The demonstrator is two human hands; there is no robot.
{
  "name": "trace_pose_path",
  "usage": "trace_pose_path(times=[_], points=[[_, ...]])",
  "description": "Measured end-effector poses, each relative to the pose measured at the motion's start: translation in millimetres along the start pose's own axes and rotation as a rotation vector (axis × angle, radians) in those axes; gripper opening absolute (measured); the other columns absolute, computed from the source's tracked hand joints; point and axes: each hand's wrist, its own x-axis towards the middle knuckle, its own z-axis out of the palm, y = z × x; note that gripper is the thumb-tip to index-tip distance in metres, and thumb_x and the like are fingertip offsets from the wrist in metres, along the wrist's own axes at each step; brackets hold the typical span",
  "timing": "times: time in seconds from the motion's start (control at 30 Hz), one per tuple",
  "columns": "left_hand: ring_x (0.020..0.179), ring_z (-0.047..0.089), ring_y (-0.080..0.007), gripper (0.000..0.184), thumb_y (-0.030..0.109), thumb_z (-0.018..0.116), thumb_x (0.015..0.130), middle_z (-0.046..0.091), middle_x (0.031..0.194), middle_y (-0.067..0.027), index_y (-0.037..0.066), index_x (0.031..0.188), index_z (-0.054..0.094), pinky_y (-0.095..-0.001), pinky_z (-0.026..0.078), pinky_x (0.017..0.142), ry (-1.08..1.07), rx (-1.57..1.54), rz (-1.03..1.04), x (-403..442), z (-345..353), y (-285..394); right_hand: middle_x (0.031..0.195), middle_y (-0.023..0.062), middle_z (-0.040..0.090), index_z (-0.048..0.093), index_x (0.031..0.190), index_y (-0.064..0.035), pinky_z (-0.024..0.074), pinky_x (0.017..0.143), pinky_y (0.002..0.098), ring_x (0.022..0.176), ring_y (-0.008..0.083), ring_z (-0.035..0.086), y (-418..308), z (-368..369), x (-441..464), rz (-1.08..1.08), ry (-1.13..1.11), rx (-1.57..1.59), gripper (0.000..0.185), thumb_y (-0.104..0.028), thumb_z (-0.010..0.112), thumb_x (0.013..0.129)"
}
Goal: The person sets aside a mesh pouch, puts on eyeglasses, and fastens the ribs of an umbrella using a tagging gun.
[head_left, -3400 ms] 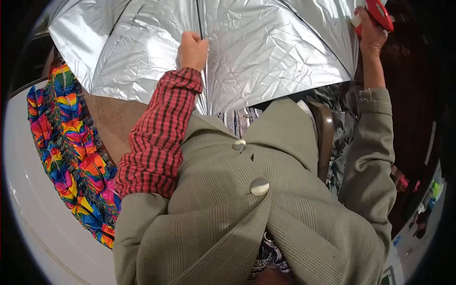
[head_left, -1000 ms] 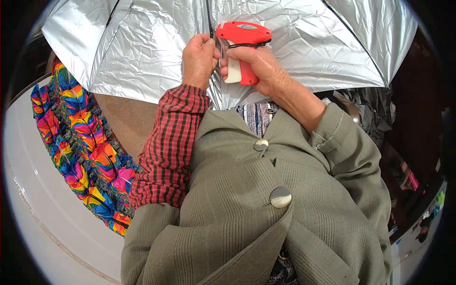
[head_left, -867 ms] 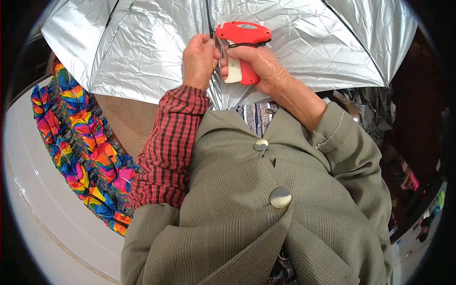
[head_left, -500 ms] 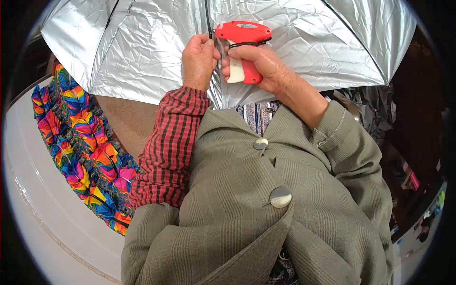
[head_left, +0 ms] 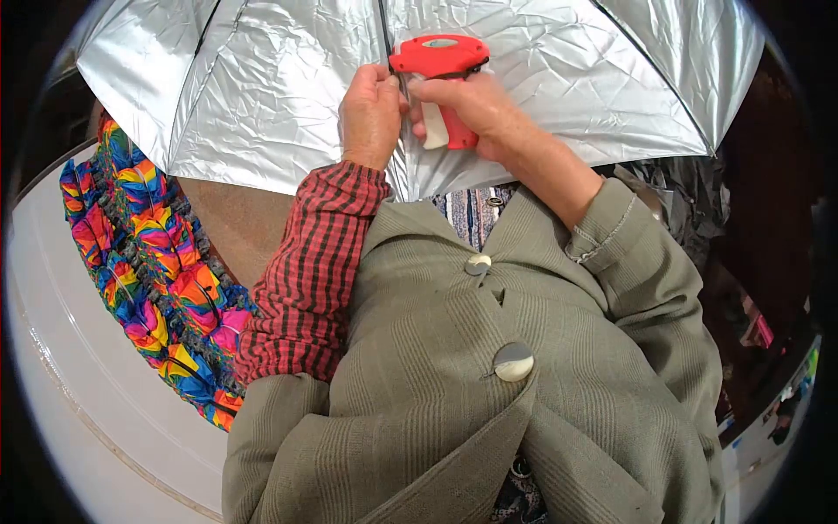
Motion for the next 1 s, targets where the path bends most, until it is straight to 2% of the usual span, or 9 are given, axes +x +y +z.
trace_pose_path(times=[0.03,0.23,0.37,0.6,0.73,0.87,0.93,0.97,1.0], points=[[0.055,0.053,-0.0106,0.015,0.014,0.050,0.087,0.056,0.061,-0.0037,0.000,0.091,0.054,-0.0269,0.043,0.051,0.015,0.033,0.012,0,-1,2,0.069,0.0092,0.060,0.058,0.087,0.0004,0.0493,0.048,0.0295,0.055,0.0178,0.059,2,-2,0,-0.016,-0.003,-0.006,0.020,-0.017,0.064,0.079],[0.055,0.054,-0.0114,0.016,0.014,0.049,0.084,0.056,0.060,-0.0048,0.000,0.091,0.055,-0.0274,0.043,0.052,0.012,0.068,0.005,2,-3,7,0.060,0.0063,0.056,0.059,0.079,-0.0016,0.0426,0.040,0.0279,0.046,0.0151,0.053,6,-5,-2,-0.042,0.039,-0.016,0.020,-0.021,0.066,0.079],[0.052,0.052,-0.0109,0.018,0.013,0.047,0.084,0.055,0.058,-0.0039,0.000,0.094,0.055,-0.0268,0.042,0.050,-0.012,0.056,-0.031,3,-4,3,0.066,0.0086,0.059,0.057,0.087,-0.0016,0.0479,0.045,0.0298,0.053,0.0175,0.058,5,-8,-6,-0.003,-0.009,-0.025,0.026,-0.025,0.066,0.080],[0.046,0.046,-0.0100,0.025,0.012,0.046,0.084,0.053,0.056,-0.0024,-0.001,0.103,0.056,-0.0256,0.038,0.045,-0.095,-0.042,-0.100,4,-11,10,0.086,0.0152,0.061,0.048,0.107,0.0000,0.0554,0.064,0.0367,0.073,0.0244,0.065,-1,-10,-22,-0.053,0.055,0.200,0.042,-0.031,0.063,0.084],[0.043,0.042,-0.0058,0.024,0.011,0.045,0.088,0.050,0.058,0.0002,0.001,0.107,0.055,-0.0200,0.033,0.040,-0.118,-0.109,-0.107,3,-14,14,0.088,0.0155,0.061,0.049,0.106,0.0008,0.0552,0.067,0.0371,0.075,0.0248,0.065,-28,-3,-50,-0.064,0.078,0.261,0.040,-0.030,0.062,0.085],[0.047,0.050,-0.0077,0.023,0.013,0.046,0.087,0.055,0.059,-0.0020,0.001,0.105,0.056,-0.0217,0.039,0.043,-0.184,0.159,-0.116,10,-20,26,0.088,0.0161,0.061,0.049,0.105,0.0007,0.0548,0.070,0.0382,0.078,0.0257,0.065,-85,5,-73,-0.091,0.005,0.162,0.038,-0.029,0.061,0.084],[0.053,0.057,-0.0134,0.025,0.014,0.048,0.085,0.059,0.062,-0.0060,0.004,0.107,0.058,-0.0274,0.045,0.049,-0.224,0.575,0.148,41,-35,28,0.091,0.0169,0.062,0.050,0.105,0.0008,0.0547,0.071,0.0388,0.079,0.0264,0.065,-113,10,-58,-0.258,-0.069,0.018,0.037,-0.027,0.063,0.083],[0.056,0.061,-0.0162,0.027,0.015,0.049,0.084,0.061,0.064,-0.0080,0.006,0.108,0.058,-0.0303,0.047,0.052,-0.235,0.785,0.288,60,-37,31,0.091,0.0169,0.062,0.050,0.105,0.0008,0.0547,0.071,0.0388,0.079,0.0264,0.065,-119,9,-42,-0.261,-0.072,0.017,0.037,-0.027,0.063,0.083],[0.060,0.062,-0.0161,0.026,0.015,0.050,0.084,0.062,0.066,-0.0081,0.004,0.106,0.059,-0.0294,0.048,0.055,-0.169,0.535,0.193,79,-34,42,0.092,0.0174,0.062,0.050,0.105,0.0012,0.0546,0.071,0.0389,0.080,0.0265,0.065,-122,5,-18,-0.278,-0.048,0.040,0.038,-0.025,0.064,0.082]])
